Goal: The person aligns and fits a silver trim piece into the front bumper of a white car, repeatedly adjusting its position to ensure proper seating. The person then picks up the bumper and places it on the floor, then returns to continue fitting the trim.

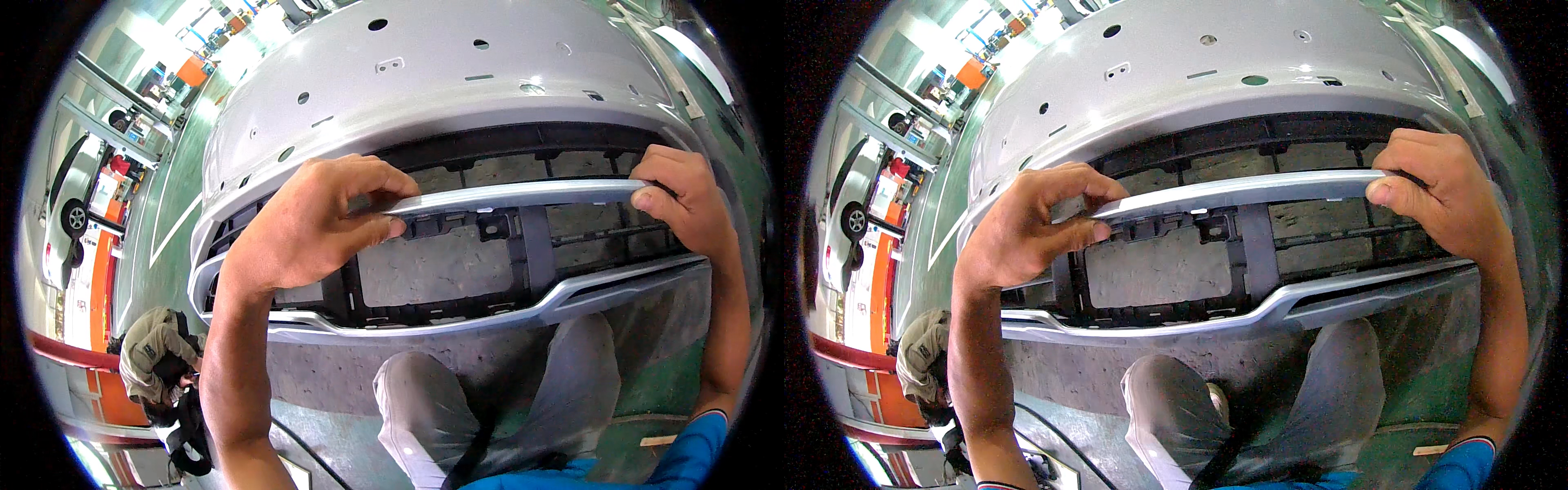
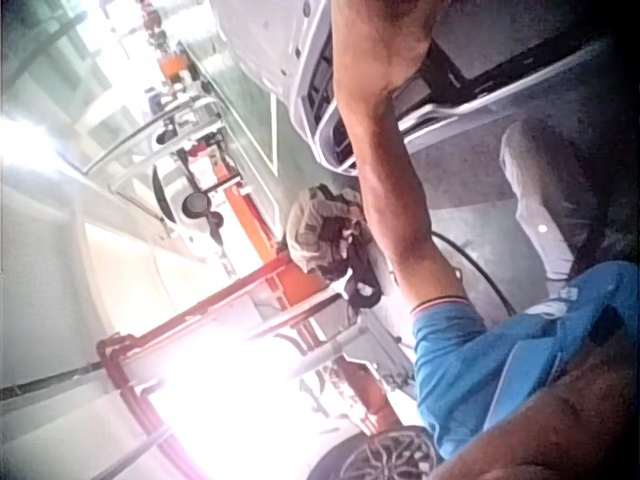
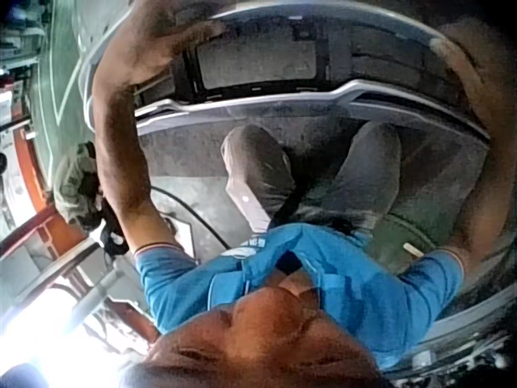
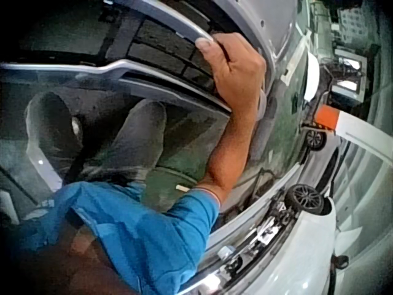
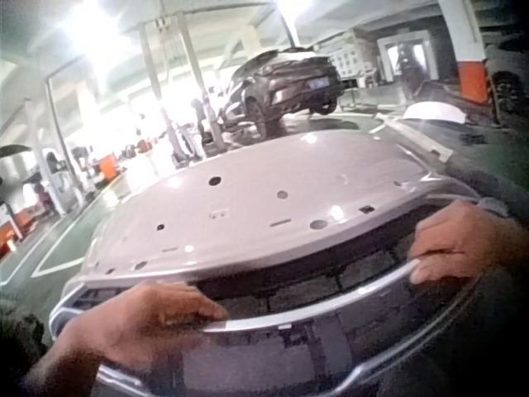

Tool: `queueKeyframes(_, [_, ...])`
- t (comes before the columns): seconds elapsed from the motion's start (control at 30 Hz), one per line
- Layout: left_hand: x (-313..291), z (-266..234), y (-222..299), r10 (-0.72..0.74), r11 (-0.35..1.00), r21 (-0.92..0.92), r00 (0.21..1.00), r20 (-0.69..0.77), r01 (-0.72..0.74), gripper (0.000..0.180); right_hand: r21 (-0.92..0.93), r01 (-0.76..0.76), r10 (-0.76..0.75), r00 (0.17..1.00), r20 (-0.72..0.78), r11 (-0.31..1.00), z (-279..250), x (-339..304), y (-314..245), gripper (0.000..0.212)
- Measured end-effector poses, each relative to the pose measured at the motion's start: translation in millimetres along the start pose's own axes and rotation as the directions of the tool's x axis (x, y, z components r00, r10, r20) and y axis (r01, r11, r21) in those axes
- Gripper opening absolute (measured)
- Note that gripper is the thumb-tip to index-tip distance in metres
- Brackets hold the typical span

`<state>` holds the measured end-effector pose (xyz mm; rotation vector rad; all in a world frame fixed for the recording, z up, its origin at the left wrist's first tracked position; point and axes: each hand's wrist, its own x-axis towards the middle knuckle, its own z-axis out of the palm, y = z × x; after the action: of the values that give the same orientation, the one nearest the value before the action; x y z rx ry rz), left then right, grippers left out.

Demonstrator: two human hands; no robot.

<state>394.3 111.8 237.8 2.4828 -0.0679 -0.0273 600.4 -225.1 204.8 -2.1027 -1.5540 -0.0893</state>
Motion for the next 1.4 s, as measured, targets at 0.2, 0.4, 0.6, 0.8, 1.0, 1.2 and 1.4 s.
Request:
queueKeyframes(0.2, [3,-3,-2,0.041,0.999,-0.02,0.999,0.016,-0.041,0.031,0.016,0.0,0.0,1.0,0.006,1.0,-2,2,1,0.029])
queueKeyframes(0.4, [6,-8,-5,0.042,0.999,0.002,0.996,0.083,-0.043,0.033,0.045,-0.014,0.012,0.999,0.036,0.999,-2,4,1,0.027])
queueKeyframes(0.6, [3,-6,-4,0.118,0.991,0.062,0.991,0.057,-0.122,0.032,0.037,-0.014,0.012,0.999,0.048,0.999,-2,2,2,0.025])
queueKeyframes(0.8, [1,8,-10,0.157,0.984,0.085,0.987,-0.034,-0.154,0.038,0.042,0.014,-0.013,1.0,-0.027,0.999,6,2,5,0.025])
queueKeyframes(1.0, [19,22,0,0.224,0.97,0.111,0.971,-0.079,-0.215,0.051,-0.015,0.067,-0.068,0.996,-0.049,0.998,4,3,9,0.026])
queueKeyframes(1.2, [29,24,11,0.034,0.981,0.188,0.996,0.079,-0.048,0.059,-0.014,0.088,-0.089,0.995,-0.037,0.996,4,2,17,0.027])
queueKeyframes(1.4, [44,22,13,-0.111,0.976,0.211,0.966,0.234,0.061,0.072,-0.025,0.127,-0.127,0.992,0.0,0.992,1,3,22,0.027])
